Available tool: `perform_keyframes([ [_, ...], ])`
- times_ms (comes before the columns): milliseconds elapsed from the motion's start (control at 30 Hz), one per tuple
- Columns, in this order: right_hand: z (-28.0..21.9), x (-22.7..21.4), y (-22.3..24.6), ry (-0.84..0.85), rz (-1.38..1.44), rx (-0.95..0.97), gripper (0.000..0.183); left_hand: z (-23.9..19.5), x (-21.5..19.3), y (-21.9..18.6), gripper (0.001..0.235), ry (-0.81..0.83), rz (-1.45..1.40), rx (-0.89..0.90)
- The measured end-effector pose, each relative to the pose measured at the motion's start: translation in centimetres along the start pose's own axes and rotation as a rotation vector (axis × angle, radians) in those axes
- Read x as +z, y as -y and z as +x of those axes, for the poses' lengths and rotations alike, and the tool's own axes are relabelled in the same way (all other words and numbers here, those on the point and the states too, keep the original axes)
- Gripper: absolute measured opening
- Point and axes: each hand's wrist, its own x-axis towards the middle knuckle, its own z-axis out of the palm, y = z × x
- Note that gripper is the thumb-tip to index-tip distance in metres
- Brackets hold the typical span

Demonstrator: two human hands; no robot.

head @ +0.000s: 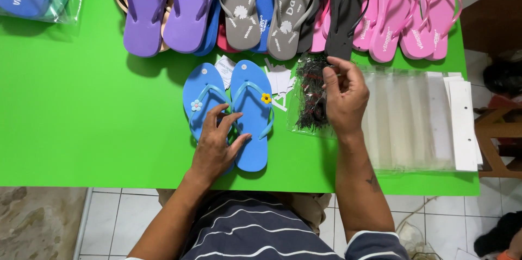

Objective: Packaging flip-flops by placing them in plastic bags, attaching cardboard headers, and adding decorative pins to the straps.

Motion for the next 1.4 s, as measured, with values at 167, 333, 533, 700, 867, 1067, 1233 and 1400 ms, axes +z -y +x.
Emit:
perform_keyframes([
  [167,1.3,-0.6,-4.2,-0.191,-0.242,-0.093,0.016,1.0,-0.9,-1.8,0.041,-0.121,0.008,0.014],
  [333,0.9,-0.5,-5.6,-0.171,-0.297,-0.098,0.013,2.8,0.9,-5.0,0.026,-0.160,-0.051,0.089],
  [533,0.7,0.9,-6.7,-0.085,-0.340,-0.135,0.011,7.3,6.5,-7.7,0.026,0.129,-0.017,0.231],
  [700,0.7,1.1,-7.1,-0.050,-0.370,-0.144,0.012,7.5,11.4,-7.2,0.027,0.362,0.234,0.245],
  [867,0.7,1.2,-7.2,-0.012,-0.374,-0.129,0.012,6.4,14.5,-5.2,0.040,0.171,0.237,0.373],
  [1067,1.0,0.8,-7.5,-0.192,-0.338,-0.088,0.010,7.3,11.5,-6.7,0.034,0.352,0.229,0.343],
  [1233,3.4,-1.1,-6.3,-0.200,-0.291,-0.007,0.016,8.0,8.2,-8.7,0.057,0.508,0.256,0.269],
  [1400,7.6,-5.2,-10.0,-0.080,-0.273,0.029,0.024,7.9,8.6,-8.5,0.083,0.541,0.214,0.247],
])
